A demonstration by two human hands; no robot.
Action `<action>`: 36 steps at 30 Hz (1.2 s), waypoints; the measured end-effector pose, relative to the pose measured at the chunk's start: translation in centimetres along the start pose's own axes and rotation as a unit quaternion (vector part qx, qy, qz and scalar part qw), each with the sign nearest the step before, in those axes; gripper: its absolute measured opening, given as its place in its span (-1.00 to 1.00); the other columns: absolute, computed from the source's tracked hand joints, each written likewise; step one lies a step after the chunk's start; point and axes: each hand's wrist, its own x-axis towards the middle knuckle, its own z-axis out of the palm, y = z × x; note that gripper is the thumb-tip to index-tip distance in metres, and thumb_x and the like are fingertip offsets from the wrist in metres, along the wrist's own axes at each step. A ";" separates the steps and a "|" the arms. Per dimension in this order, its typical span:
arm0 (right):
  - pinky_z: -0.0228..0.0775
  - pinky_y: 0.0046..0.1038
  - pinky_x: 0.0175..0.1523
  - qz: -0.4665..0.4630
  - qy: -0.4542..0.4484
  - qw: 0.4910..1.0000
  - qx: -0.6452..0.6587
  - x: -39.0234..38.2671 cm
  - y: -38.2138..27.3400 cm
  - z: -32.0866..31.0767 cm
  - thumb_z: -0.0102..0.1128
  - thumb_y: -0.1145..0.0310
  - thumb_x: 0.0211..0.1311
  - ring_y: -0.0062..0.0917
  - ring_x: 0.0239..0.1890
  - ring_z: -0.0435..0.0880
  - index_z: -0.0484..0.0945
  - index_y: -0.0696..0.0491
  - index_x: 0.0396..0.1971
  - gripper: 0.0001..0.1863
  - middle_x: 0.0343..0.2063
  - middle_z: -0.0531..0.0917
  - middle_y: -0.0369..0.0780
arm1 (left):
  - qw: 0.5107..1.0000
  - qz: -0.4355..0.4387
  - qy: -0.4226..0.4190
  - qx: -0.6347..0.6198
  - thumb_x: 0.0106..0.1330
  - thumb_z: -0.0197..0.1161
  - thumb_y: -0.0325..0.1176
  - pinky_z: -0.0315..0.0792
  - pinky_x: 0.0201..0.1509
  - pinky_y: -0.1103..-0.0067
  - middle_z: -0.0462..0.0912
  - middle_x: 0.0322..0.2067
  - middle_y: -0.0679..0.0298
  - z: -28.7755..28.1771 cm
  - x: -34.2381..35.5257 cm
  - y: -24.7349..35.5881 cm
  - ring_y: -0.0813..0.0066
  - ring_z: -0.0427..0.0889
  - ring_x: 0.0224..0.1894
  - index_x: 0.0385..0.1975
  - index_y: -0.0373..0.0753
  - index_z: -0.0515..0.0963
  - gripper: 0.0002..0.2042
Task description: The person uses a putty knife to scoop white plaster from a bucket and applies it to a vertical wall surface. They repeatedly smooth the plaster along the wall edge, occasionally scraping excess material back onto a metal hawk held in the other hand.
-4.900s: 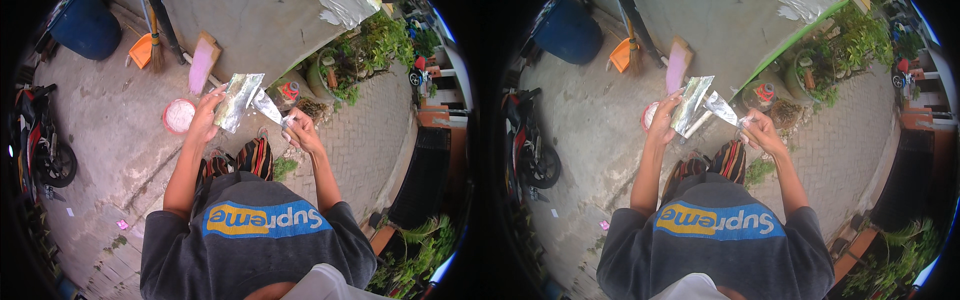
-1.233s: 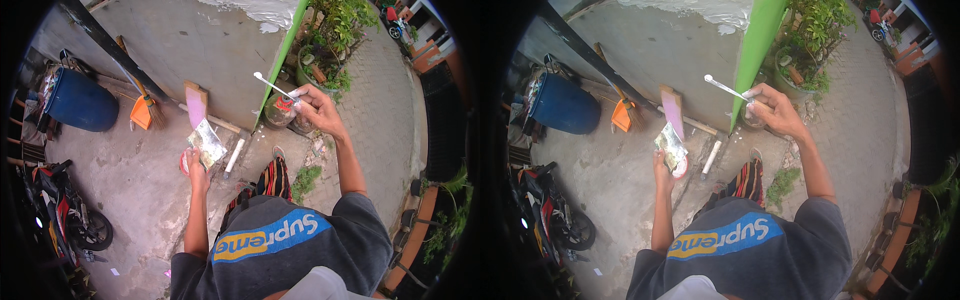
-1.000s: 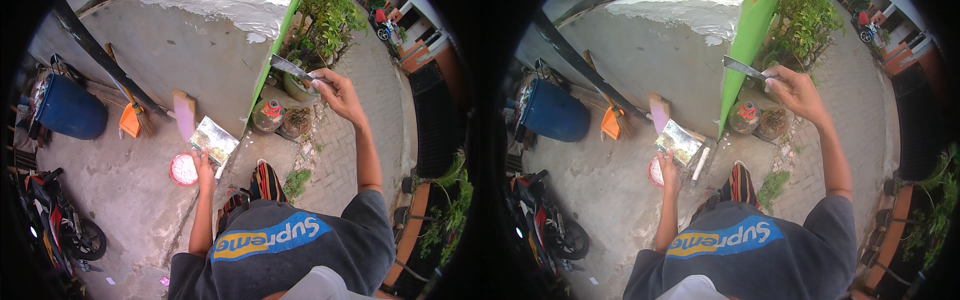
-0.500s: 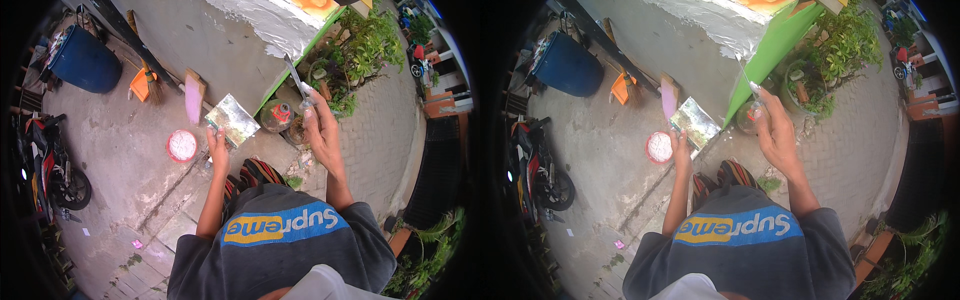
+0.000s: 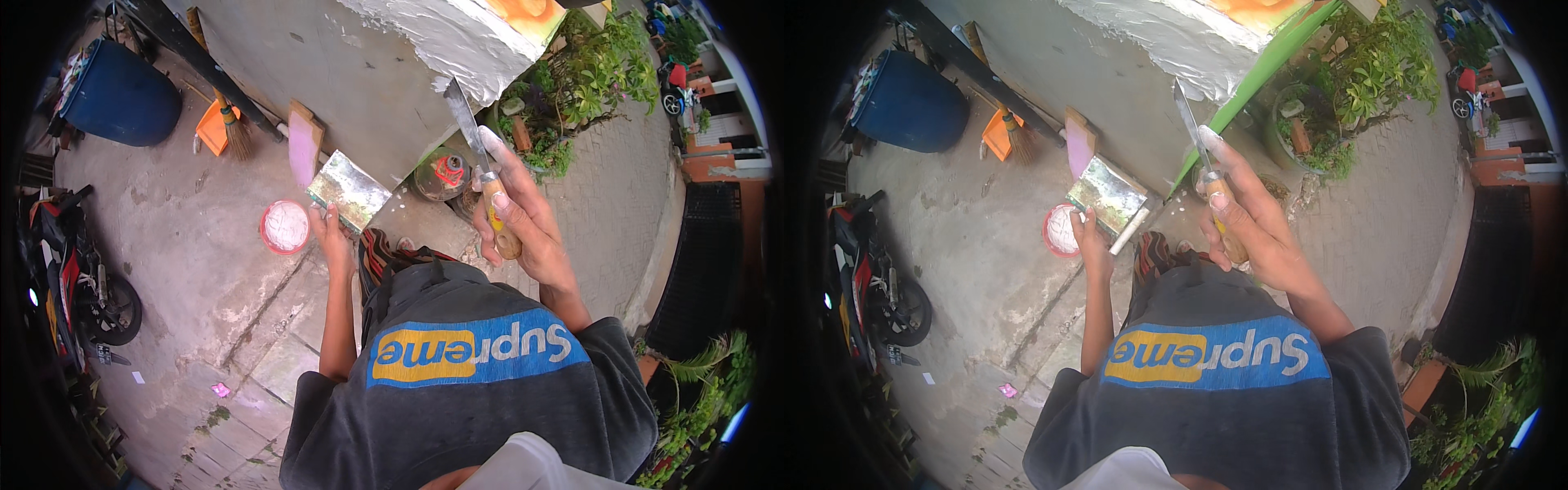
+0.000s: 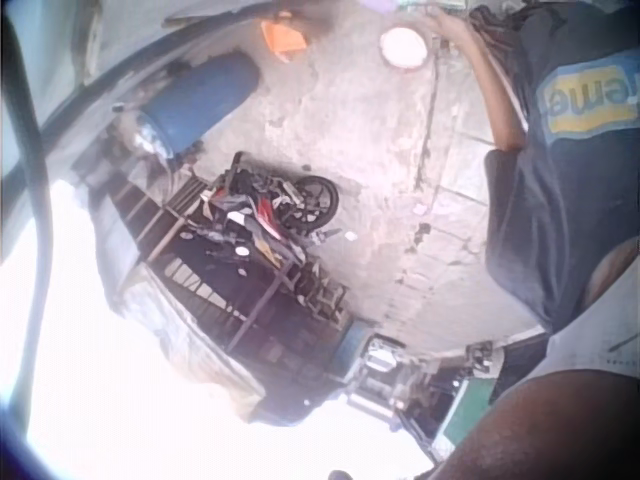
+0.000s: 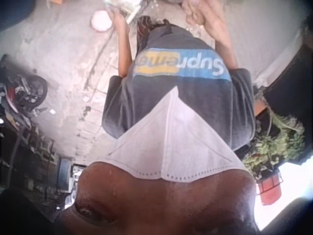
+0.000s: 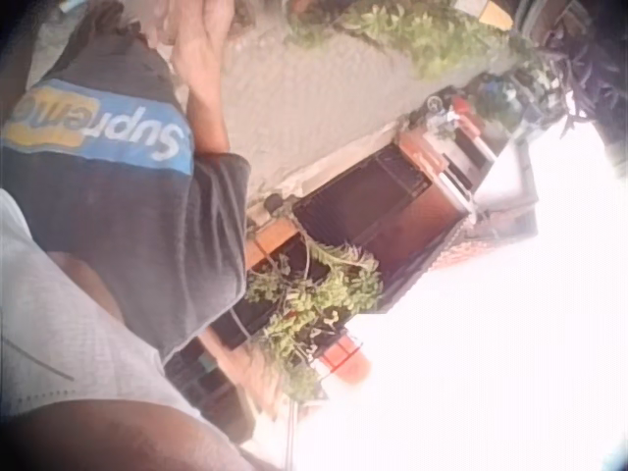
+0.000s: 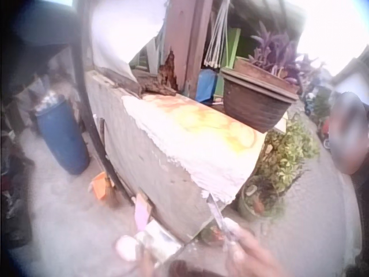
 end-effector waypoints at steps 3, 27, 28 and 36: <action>0.22 -0.65 -0.67 0.005 0.023 1.000 -0.017 -0.5 -0.3 -0.5 -0.10 0.26 0.39 -0.66 -0.52 0.34 -0.05 0.15 0.38 -0.34 -0.09 0.34 -0.12 | 1.000 0.015 -0.023 0.000 0.46 -0.01 -0.27 0.48 -0.15 0.55 0.48 -0.07 0.22 0.1 1.6 0.9 0.53 0.55 -0.14 0.19 -0.25 0.20 -0.62; 0.18 -0.65 -0.70 -0.016 -0.011 0.997 -0.080 -1.5 0.8 -3.4 -0.12 0.31 0.40 -0.71 -0.59 0.32 0.02 0.16 0.34 -0.42 -0.03 0.41 -0.06 | 0.998 -0.056 -0.007 0.028 0.44 0.02 -0.19 0.46 -0.33 0.61 0.52 -0.15 0.23 1.4 1.5 -0.2 0.54 0.57 -0.29 0.21 -0.19 0.18 -0.57; 0.20 -0.65 -0.69 -0.015 -0.002 0.996 -0.086 -1.3 0.9 -2.6 -0.12 0.30 0.41 -0.70 -0.59 0.33 0.02 0.15 0.34 -0.42 -0.06 0.41 -0.08 | 0.998 -0.055 -0.011 0.025 0.44 0.02 -0.19 0.46 -0.33 0.61 0.52 -0.15 0.23 1.5 1.4 -0.2 0.55 0.57 -0.29 0.21 -0.19 0.18 -0.57; 0.24 -0.66 -0.62 -0.043 0.016 0.998 -0.043 2.5 1.7 0.2 -0.12 0.26 0.42 -0.69 -0.52 0.35 -0.01 0.15 0.35 -0.41 -0.25 0.36 -0.20 | 0.997 -0.069 -0.001 0.021 0.44 0.01 -0.22 0.50 -0.27 0.57 0.51 -0.14 0.25 2.1 -0.2 0.9 0.55 0.57 -0.26 0.21 -0.22 0.18 -0.58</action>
